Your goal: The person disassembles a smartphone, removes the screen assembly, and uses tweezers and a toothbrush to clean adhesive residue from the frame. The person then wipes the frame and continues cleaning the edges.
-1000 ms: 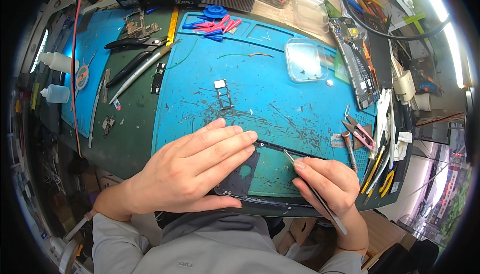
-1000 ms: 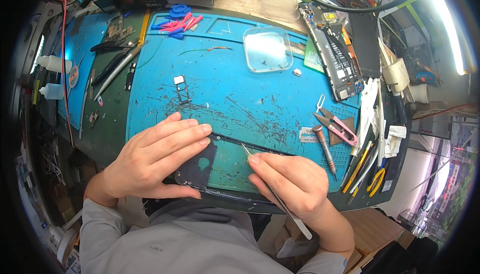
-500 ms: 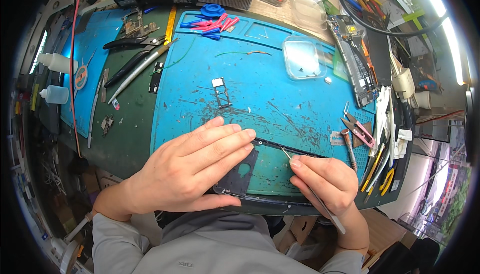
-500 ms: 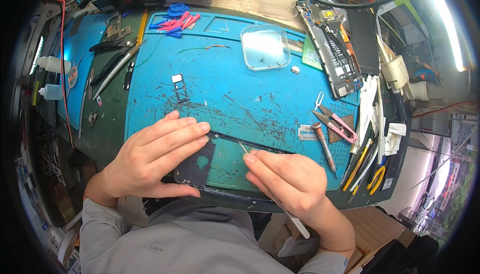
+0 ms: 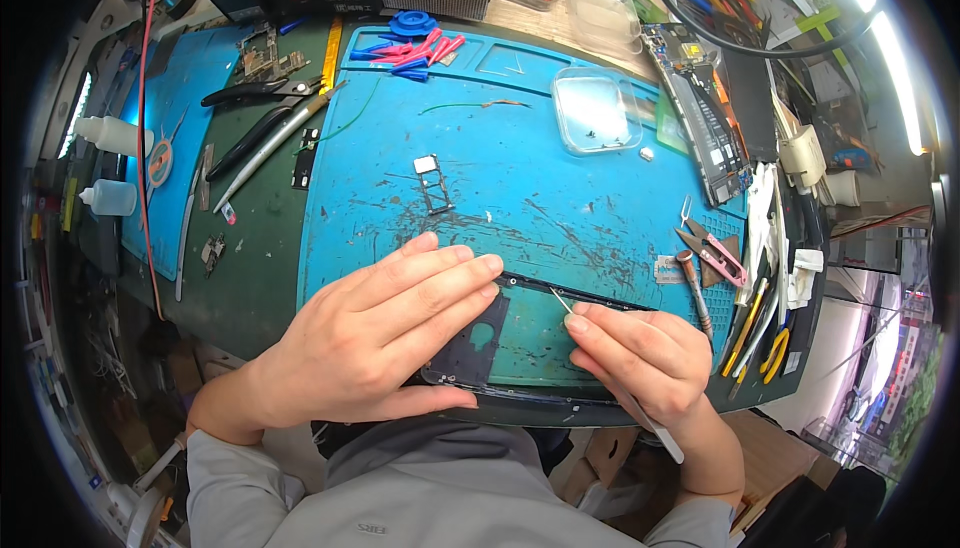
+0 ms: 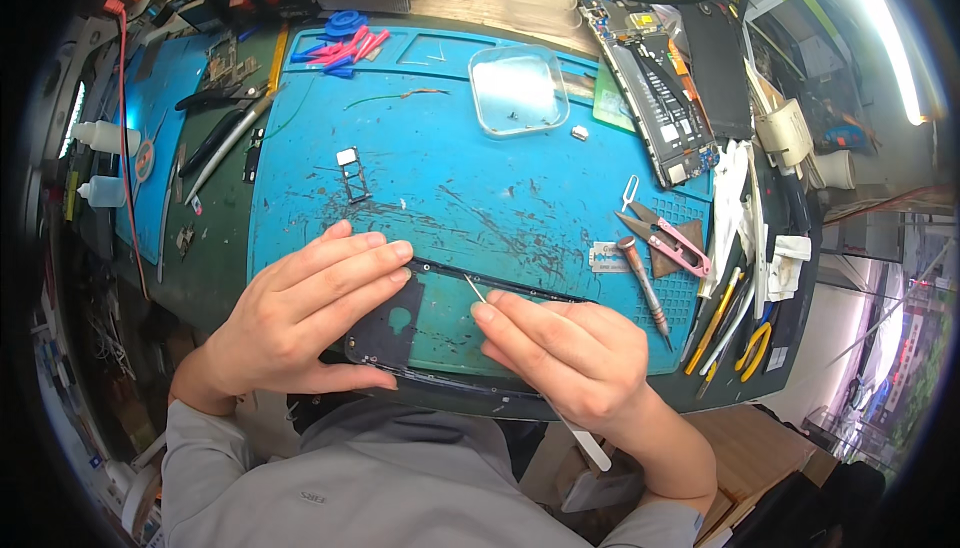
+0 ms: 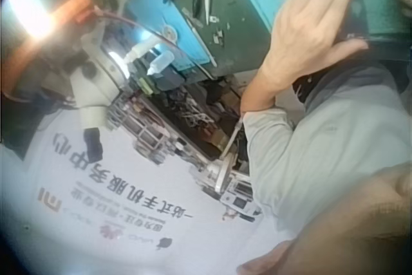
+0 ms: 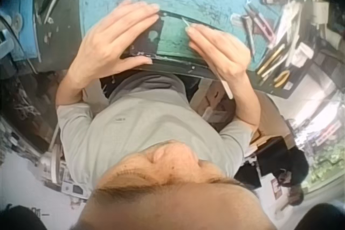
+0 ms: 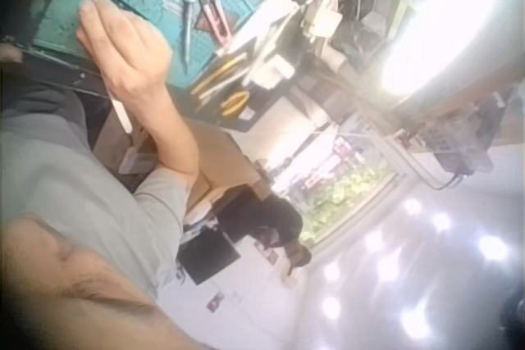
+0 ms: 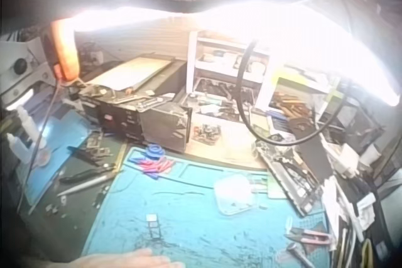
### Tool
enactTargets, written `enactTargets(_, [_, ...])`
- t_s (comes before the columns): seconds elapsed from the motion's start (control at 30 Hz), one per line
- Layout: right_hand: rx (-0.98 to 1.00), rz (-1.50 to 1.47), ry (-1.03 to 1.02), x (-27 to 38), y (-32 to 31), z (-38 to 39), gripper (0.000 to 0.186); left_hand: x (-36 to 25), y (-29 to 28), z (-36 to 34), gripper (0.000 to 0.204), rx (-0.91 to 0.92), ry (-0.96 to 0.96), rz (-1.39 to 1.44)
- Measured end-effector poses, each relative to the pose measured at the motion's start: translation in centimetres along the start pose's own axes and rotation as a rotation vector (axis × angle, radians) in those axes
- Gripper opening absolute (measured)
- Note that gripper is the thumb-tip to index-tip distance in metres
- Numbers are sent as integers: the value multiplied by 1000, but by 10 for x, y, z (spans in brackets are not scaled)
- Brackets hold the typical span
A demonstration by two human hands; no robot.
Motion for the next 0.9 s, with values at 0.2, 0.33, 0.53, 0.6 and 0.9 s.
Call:
enactTargets(0.2, [3, 14, -15, 1, 0, 0, 33, 0, 0, -1, 83, 5, 14, -17])
enactTargets(0.33, [-1, 9, -32, 1, 1, -3, 32, -1, -1, -1, 85, 12, 9, -37])
enactTargets(0.53, [-51, -2, -23, 1, 2, 0, 31, -11, -5, -15, 65, -141, 66, -143])
enactTargets(0.6, [-51, -38, -22, 2, 0, -1, 30, -10, -3, -24, 52, -192, 94, -129])
enactTargets(0.9, [-79, -193, -183, 6, -9, 3, 24, -19, 15, -29, 19, -186, 221, 43])
Point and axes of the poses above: each hand's wrist, its own z-axis away from the middle knuckle, its own y-axis out of the palm, x = y × z, the point moved 2 cm from there along -z, towards the middle knuckle, and after that the axes turned 5 degrees about -y, right-handed, at the moved point
